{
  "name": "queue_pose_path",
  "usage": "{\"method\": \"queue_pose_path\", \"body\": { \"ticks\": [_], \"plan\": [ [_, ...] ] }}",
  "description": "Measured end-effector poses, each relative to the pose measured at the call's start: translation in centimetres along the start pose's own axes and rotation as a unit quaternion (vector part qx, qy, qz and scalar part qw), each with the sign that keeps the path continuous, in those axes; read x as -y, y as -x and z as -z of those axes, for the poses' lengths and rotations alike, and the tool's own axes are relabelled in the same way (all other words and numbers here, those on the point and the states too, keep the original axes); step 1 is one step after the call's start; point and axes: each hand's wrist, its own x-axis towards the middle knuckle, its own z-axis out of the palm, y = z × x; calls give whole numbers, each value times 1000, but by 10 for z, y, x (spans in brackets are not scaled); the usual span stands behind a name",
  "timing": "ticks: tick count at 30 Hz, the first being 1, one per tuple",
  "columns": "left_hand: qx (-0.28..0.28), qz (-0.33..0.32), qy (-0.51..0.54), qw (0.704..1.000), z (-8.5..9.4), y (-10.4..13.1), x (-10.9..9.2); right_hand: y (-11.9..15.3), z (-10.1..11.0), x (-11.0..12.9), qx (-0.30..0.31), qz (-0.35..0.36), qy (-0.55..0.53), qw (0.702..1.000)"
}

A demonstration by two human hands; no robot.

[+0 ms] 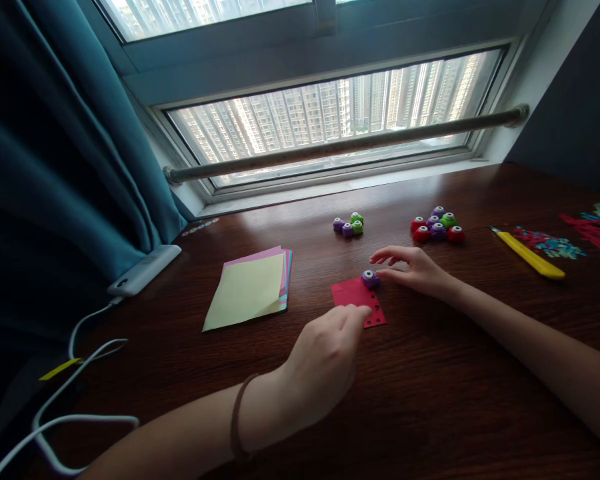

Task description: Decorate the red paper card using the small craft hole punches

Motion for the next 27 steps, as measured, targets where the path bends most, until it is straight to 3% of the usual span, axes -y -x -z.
{"method": "queue_pose_path", "body": {
  "ticks": [3, 7, 11, 14, 17, 22, 27],
  "plan": [
    [1, -35, -137, 990, -23, -6, 26, 1, -1, 1, 61, 40, 24, 997],
    [62, -13, -176, 982, -40, -8, 47, 0, -4, -6, 73, 82, 52, 993],
    [93, -7, -165, 982, -42, -7, 50, -5, 10, -11, 21, 11, 32, 999],
    [95, -8, -159, 983, -40, -7, 50, -9, 34, -15, -30, -63, -46, 996],
    [97, -5, -149, 984, -39, -7, 51, -10, 63, -21, -35, -111, -83, 990],
    [96, -1, -138, 986, -40, -6, 52, -4, 100, -39, -43, -163, 163, 972],
    [88, -4, -126, 988, -41, -6, 52, 2, 110, -59, -63, -156, 303, 938]
  ]
}}
